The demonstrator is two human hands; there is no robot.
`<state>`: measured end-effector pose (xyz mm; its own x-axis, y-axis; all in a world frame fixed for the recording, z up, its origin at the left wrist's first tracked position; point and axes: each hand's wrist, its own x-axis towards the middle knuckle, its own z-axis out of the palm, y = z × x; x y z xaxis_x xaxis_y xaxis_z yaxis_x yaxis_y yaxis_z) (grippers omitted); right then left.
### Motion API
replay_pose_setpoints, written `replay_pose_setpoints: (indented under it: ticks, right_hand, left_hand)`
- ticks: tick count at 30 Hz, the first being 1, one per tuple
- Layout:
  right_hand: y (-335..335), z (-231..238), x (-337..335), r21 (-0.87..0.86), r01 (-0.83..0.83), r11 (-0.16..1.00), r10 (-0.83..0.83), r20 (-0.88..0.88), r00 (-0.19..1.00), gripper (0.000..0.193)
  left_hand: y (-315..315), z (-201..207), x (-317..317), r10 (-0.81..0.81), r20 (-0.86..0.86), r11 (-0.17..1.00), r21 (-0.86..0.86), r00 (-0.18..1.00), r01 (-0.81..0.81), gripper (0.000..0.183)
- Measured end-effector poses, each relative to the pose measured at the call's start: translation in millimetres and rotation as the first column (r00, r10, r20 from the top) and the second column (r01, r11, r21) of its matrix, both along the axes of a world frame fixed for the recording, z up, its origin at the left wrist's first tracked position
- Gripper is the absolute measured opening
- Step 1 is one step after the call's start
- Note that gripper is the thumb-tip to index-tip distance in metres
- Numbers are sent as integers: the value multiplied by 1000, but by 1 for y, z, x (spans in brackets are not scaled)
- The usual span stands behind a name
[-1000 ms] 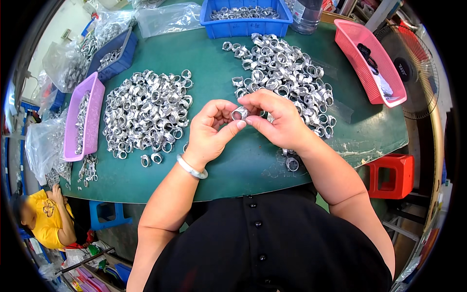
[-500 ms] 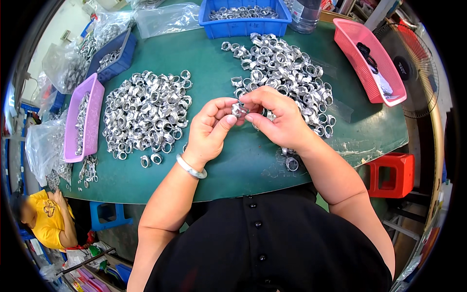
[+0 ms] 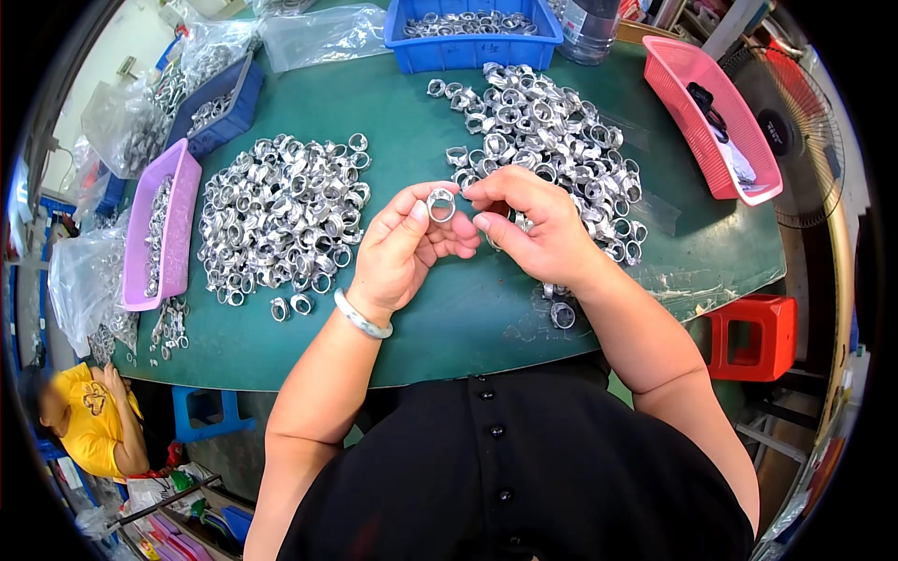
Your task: The person picks up individual metal ring components from a pile on a workbench, turns them over in their hands, and places them into sorted piles or containers.
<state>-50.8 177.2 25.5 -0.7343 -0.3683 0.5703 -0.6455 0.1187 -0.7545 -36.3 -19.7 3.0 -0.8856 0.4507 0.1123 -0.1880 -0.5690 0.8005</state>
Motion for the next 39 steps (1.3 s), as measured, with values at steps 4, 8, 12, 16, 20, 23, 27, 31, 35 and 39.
replay_pose_setpoints:
  ticks: [4, 8, 12, 16, 20, 23, 27, 31, 35, 39]
  right_hand:
    - [0, 1, 0, -11, 2, 1000, -2, 13, 1000, 24]
    - [0, -1, -2, 11, 62, 998, -61, -32, 998, 20]
    - [8, -3, -12, 54, 248, 967, -239, -136, 962, 18]
    - [10, -6, -15, 296, 371, 880, -297, -266, 917, 15]
    - [4, -9, -9, 506, 445, 739, -263, -391, 882, 13]
    - [2, -7, -8, 631, 478, 612, -243, -425, 872, 11]
    - [7, -11, -11, 579, 398, 711, -227, -347, 910, 11]
    - [6, -8, -14, 376, 241, 895, -137, -281, 950, 17]
    - [4, -1, -8, 337, 184, 923, -100, -251, 963, 25]
    - [2, 1, -3, 252, 113, 961, -82, -129, 988, 32]
  left_hand:
    - [0, -1, 1, -8, 11, 1000, 15, 1000, 8, 37]
    - [0, -1, 1, -8, 5, 1000, 10, 1000, 8, 37]
    - [-1, 1, -3, 1, 51, 999, 42, 999, -3, 36]
    - [-7, -2, -8, 60, 207, 986, 139, 976, -90, 34]
    - [-11, -4, -10, 149, 276, 985, 47, 949, -168, 30]
    - [-11, -5, -8, 211, 249, 977, -68, 945, -200, 24]
    - [-6, 0, -5, 236, 204, 953, -239, 950, -186, 16]
    - [3, 7, 0, 244, 102, 902, -388, 964, -187, 20]
    - [10, 6, 5, 222, -73, 861, -454, 972, -231, 28]
    - [10, 2, 5, 202, -167, 869, -425, 965, -255, 26]
